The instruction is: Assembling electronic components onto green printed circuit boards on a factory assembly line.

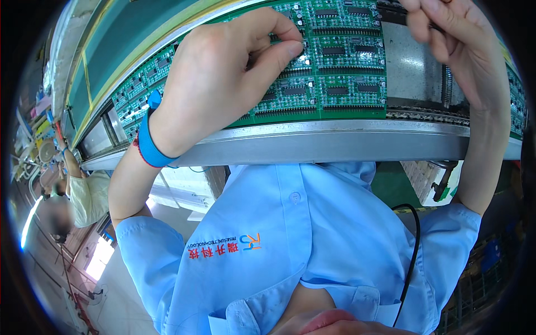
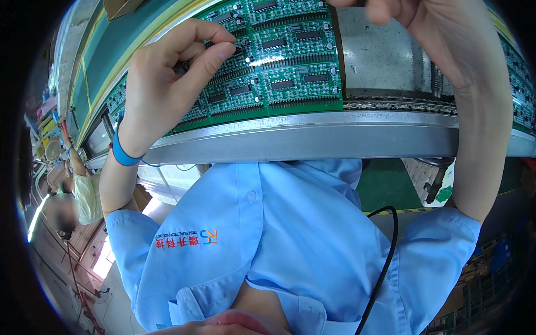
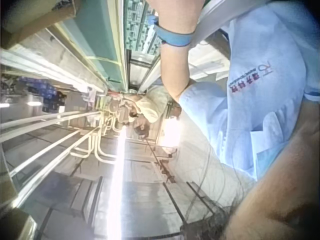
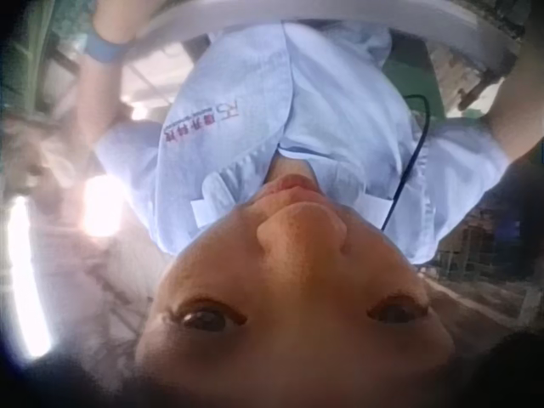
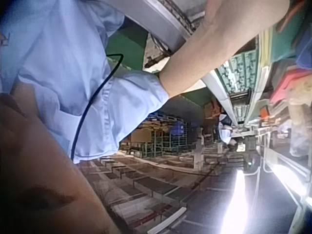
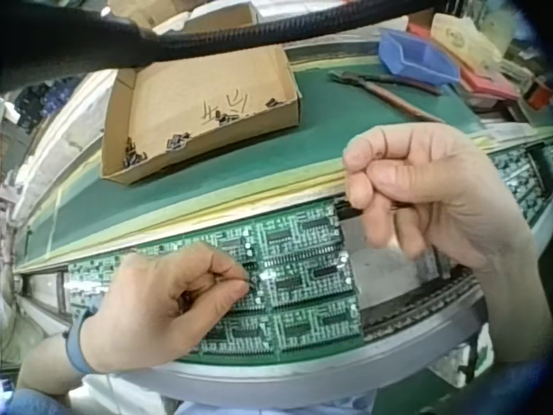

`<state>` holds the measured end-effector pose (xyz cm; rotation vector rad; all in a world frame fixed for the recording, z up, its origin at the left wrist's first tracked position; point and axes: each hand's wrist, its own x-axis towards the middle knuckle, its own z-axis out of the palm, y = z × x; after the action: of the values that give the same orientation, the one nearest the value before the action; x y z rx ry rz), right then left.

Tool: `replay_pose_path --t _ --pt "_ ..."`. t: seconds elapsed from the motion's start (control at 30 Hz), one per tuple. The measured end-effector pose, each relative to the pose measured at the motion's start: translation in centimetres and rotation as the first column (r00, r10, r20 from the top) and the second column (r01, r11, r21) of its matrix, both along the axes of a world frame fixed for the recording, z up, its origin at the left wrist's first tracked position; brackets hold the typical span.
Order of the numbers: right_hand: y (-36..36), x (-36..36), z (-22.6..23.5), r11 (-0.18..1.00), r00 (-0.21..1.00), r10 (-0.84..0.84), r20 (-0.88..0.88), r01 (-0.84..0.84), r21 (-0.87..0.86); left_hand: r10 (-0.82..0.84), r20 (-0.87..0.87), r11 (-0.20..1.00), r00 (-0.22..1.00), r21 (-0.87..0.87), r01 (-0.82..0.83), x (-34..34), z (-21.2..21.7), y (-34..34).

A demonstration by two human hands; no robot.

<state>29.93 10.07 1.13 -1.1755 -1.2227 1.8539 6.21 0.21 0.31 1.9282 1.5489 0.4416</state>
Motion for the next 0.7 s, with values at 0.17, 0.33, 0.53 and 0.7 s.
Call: replay_pose_path --t 0.17,0.33,0.53,0.7 --pt "0.7 1.1 -0.2 0.974 0.982 0.187 0.001 -0.185 0.128 -0.139 -0.137 0.971 0.981 0.176 0.162 0.4 -0.3 -0.1" --pt "-0.2 0.4 0.8 0.971 0.983 0.15 0.108 -0.167 0.17 -0.16 -0.255 0.943 0.954 0.245 0.224 0.6 -0.2 -0.1" --pt "0.2 1.2 0.4 0.953 0.961 0.251 0.114 -0.266 0.142 -0.16 -0.359 0.922 0.92 0.279 0.269 0.9 0.1 -0.2" --pt "0.5 1.1 -0.1 0.971 0.965 0.21 0.156 -0.225 0.084 -0.187 -0.346 0.914 0.919 0.281 0.292 0.8 0.2 0.1"
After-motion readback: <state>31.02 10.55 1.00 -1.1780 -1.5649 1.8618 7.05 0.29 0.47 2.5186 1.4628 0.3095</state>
